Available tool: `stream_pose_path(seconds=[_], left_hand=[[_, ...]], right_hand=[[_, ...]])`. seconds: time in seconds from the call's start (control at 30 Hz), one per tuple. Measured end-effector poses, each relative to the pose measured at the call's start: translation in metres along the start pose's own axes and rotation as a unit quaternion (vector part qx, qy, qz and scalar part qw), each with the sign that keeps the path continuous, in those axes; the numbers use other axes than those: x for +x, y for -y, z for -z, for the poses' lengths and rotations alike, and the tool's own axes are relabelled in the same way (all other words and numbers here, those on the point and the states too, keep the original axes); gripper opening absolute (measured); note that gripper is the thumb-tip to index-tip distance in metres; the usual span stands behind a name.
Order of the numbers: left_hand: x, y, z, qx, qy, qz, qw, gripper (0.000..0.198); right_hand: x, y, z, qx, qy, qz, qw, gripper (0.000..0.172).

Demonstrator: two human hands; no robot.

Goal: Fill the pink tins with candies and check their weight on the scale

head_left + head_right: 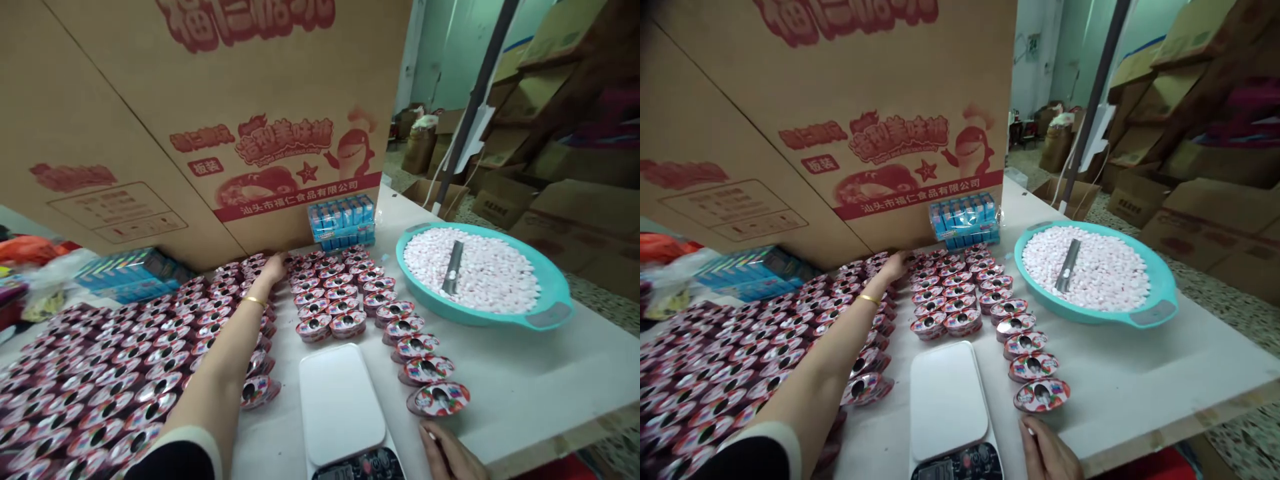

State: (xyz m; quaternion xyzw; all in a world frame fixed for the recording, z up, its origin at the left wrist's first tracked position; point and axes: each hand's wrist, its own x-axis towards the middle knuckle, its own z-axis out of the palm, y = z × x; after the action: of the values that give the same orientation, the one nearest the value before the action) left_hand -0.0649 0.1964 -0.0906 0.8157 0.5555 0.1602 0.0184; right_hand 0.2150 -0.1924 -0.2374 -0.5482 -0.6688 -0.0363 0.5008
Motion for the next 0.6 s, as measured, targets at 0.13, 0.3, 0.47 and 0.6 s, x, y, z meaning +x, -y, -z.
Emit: stream_pose_path(seconds=[0.13, 0.3, 0.47, 0.6], left_hand=[[-0.012, -0.002, 0.008, -0.026, 0.033, -0.002, 0.999, 0.037], [-0.114, -0.017, 0.067, -0.07, 0.028, -0.1, 0.992, 0.025], [-0.257, -0.042, 0.087, 0.055, 0.129, -0.109, 0.984, 0.023], [-0.307, -0.041, 0.058, 0.162, 0.075, -0.044, 0.983, 0.018]], right_hand=[[0.0, 0.003, 0.008, -0.022, 0.041, -0.009, 0.999, 0.017], [-0.003, 0.005, 0.014, -0.031, 0.062, -0.042, 0.997, 0.017], [-0.005, 0.006, 0.013, -0.013, 0.068, -0.087, 0.994, 0.019], [-0.006, 0.005, 0.012, 0.032, 0.066, -0.159, 0.985, 0.021]])
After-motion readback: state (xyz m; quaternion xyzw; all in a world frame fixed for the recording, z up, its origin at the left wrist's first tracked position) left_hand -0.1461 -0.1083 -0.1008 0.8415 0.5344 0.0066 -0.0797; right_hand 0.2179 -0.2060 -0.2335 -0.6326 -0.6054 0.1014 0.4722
